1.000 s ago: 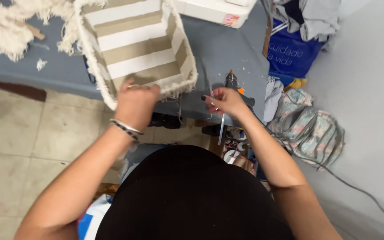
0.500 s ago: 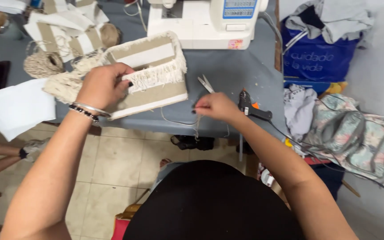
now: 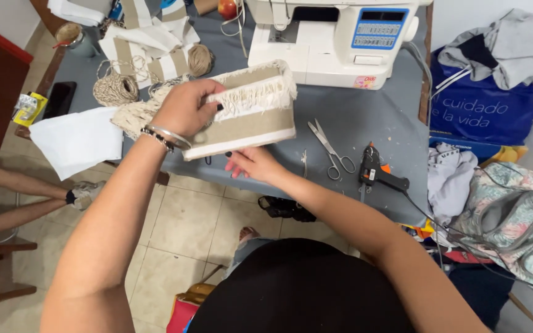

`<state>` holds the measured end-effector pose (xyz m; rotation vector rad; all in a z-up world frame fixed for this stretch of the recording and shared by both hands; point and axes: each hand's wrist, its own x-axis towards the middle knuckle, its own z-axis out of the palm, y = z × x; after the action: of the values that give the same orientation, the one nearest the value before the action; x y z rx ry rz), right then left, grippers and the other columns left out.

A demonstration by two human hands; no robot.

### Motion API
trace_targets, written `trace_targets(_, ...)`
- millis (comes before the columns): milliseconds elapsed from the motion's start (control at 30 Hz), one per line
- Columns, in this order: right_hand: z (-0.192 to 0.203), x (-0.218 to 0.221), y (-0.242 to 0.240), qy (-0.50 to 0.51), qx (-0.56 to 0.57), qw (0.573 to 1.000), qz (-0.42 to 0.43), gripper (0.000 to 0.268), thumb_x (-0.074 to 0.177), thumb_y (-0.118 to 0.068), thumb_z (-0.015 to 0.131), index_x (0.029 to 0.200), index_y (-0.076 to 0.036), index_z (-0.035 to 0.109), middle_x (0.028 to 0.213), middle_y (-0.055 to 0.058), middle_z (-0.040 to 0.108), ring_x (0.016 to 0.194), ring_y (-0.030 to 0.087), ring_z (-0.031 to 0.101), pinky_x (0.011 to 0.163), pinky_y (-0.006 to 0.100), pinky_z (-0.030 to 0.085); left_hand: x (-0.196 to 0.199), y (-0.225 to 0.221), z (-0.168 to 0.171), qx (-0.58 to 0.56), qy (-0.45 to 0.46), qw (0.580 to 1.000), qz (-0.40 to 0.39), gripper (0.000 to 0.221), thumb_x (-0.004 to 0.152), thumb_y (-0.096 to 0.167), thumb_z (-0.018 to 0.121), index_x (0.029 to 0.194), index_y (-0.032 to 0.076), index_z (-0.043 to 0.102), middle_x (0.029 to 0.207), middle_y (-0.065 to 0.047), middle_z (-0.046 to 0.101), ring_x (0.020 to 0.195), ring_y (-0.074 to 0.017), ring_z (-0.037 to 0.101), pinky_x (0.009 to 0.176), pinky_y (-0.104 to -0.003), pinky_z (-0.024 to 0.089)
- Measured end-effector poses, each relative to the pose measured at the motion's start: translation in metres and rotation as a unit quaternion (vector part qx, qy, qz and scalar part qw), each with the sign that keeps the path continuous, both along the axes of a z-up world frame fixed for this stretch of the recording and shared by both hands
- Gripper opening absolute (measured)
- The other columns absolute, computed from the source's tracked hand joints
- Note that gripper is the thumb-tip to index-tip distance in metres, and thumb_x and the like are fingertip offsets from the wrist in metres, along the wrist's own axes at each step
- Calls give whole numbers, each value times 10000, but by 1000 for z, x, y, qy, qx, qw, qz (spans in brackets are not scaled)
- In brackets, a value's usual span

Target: Decorating a fabric-lined basket by applying fringe with a hot glue gun and trimming the edges with scissors.

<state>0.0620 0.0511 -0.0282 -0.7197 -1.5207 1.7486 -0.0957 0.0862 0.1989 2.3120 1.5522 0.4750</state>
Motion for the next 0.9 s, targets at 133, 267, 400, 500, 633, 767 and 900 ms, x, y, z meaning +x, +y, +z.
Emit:
trace_targets(133, 40, 14, -23, -40, 141, 989, -22, 353, 1069, -156, 468, 779, -84, 657, 634, 30, 692, 497, 95, 621, 440, 204, 489, -8, 8, 15, -1, -19, 1000, 2, 273, 902, 164, 720, 1175, 178, 734, 995, -138, 748, 1038, -423, 682, 902, -535, 516)
trace_targets(267, 19, 47, -50, -351, 253, 899, 64, 308, 1050, -355, 495, 960, -139, 695, 894, 48, 765, 805, 306, 726, 686, 448, 563, -14, 18, 28, -44, -27, 999, 12, 239, 917, 112, 674, 1132, 186, 744, 929, -35, 725, 866, -254, 649, 792, -401, 499)
trace_targets(400, -22, 92, -45, -508, 355, 785, 16, 342, 1050, -422, 422, 1107, -229, 699, 960, 42, 758, 781, 280, 722, 564, 456, 553, 8, -2, 69, -183, -63, 977, 89, 187, 1031, 84, 565, 1155, 152, 687, 969, -53, 661, 559, -149, 626, 437, -257, 566)
trace_targets(500, -8, 140, -35, -482, 477, 710, -188, 424, 987, -201, 478, 1383, -112, 601, 1260, 186, 669, 955, 391, 679, 784, 515, 517, -25, 23, 21, -55, -7, 998, -14, 231, 955, 204, 631, 1175, 194, 703, 947, -5, 692, 834, -193, 594, 758, -360, 434)
trace_targets(633, 12, 143, -42, -490, 436, 731, -190, 729, 818, -376, 788, 1435, -75, 547, 1399, 192, 599, 1269, 353, 557, 985, 472, 504, -28, 22, 14, -28, 19, 998, -51, 233, 970, 180, 637, 1195, 178, 696, 1056, -30, 734, 911, -235, 649, 792, -400, 463)
trace_targets(767, 21, 115, -69, -571, 242, 785, 11, 1112, 881, -709, 629, 1640, -207, -11, 1653, 292, -67, 1521, 444, -20, 1233, 558, 38, -7, -9, 60, -91, 24, 995, 22, 237, 1014, 78, 602, 1245, 98, 653, 983, -117, 716, 774, -268, 679, 649, -396, 539)
trace_targets(900, -37, 83, -73, -516, 427, 733, -119, 995, 831, -648, 729, 1620, -260, 263, 1624, 284, 280, 1499, 470, 274, 1225, 607, 180, -35, -39, 91, -59, -18, 996, 56, 220, 1047, 11, 617, 1264, 13, 660, 1020, -116, 705, 718, -224, 675, 602, -359, 555)
